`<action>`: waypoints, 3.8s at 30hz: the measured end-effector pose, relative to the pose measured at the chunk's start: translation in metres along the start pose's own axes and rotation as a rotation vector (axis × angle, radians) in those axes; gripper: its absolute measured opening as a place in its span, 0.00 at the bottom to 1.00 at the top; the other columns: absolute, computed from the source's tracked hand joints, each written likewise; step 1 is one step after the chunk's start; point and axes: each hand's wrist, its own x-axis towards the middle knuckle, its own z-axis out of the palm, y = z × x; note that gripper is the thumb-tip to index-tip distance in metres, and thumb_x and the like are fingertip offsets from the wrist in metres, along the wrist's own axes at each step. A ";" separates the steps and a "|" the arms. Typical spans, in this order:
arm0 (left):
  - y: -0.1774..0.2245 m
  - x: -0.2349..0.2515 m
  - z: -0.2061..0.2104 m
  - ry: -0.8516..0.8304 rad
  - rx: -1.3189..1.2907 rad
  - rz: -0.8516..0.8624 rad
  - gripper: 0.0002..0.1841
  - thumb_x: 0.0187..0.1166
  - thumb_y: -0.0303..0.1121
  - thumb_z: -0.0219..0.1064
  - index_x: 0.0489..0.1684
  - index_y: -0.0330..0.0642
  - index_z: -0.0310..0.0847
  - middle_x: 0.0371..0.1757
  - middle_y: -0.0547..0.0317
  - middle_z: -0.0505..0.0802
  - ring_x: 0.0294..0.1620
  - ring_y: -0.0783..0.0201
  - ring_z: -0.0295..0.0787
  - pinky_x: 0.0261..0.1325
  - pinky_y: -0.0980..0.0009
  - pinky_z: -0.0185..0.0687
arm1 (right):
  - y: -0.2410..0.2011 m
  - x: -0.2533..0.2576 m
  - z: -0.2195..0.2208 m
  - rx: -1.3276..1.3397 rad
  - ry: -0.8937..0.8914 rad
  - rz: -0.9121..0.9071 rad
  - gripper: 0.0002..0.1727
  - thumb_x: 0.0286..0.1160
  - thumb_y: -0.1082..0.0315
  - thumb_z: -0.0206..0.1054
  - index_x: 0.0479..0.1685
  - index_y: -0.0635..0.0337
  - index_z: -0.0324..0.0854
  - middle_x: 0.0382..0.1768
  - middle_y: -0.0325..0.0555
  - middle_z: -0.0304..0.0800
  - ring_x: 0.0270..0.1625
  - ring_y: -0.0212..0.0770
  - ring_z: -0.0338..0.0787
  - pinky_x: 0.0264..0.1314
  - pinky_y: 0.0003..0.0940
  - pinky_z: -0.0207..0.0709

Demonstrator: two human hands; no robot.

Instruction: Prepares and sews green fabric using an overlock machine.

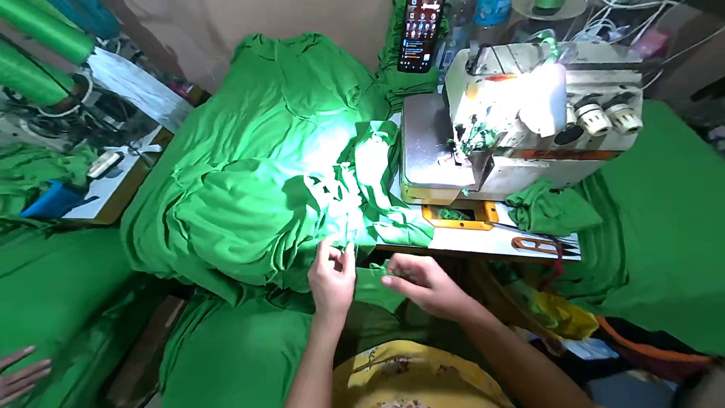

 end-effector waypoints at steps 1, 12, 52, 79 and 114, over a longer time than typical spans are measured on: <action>-0.001 0.006 -0.002 0.047 0.160 0.009 0.18 0.72 0.33 0.74 0.54 0.26 0.86 0.28 0.49 0.88 0.23 0.60 0.82 0.28 0.64 0.80 | 0.002 0.011 0.010 -0.009 0.012 0.009 0.13 0.81 0.65 0.63 0.39 0.69 0.83 0.24 0.36 0.78 0.26 0.19 0.73 0.31 0.15 0.68; -0.014 0.041 -0.025 0.042 0.248 0.027 0.12 0.81 0.29 0.63 0.40 0.26 0.88 0.39 0.37 0.92 0.38 0.47 0.91 0.45 0.52 0.86 | 0.010 0.051 0.059 -0.411 0.144 -0.023 0.13 0.84 0.66 0.60 0.47 0.67 0.85 0.79 0.61 0.76 0.47 0.51 0.95 0.44 0.46 0.87; 0.010 0.063 0.018 -0.724 -0.210 0.315 0.13 0.79 0.39 0.69 0.49 0.39 0.92 0.54 0.51 0.93 0.37 0.69 0.84 0.39 0.75 0.78 | 0.011 0.002 -0.045 -0.418 0.439 -0.074 0.12 0.72 0.63 0.71 0.33 0.66 0.87 0.35 0.43 0.83 0.31 0.20 0.73 0.34 0.13 0.66; 0.132 0.120 0.082 -0.239 0.050 0.448 0.10 0.75 0.27 0.68 0.51 0.34 0.87 0.54 0.39 0.91 0.60 0.37 0.83 0.54 0.39 0.73 | -0.013 0.052 -0.063 0.522 1.297 -0.084 0.10 0.80 0.81 0.60 0.31 0.60 0.78 0.21 0.34 0.84 0.16 0.21 0.74 0.18 0.14 0.69; 0.138 0.194 0.050 -0.888 -0.447 0.596 0.07 0.72 0.23 0.67 0.43 0.33 0.86 0.39 0.57 0.90 0.42 0.72 0.86 0.48 0.74 0.83 | -0.007 0.065 -0.104 -0.951 1.170 -0.436 0.22 0.53 0.60 0.82 0.37 0.72 0.89 0.44 0.69 0.87 0.44 0.56 0.90 0.46 0.40 0.86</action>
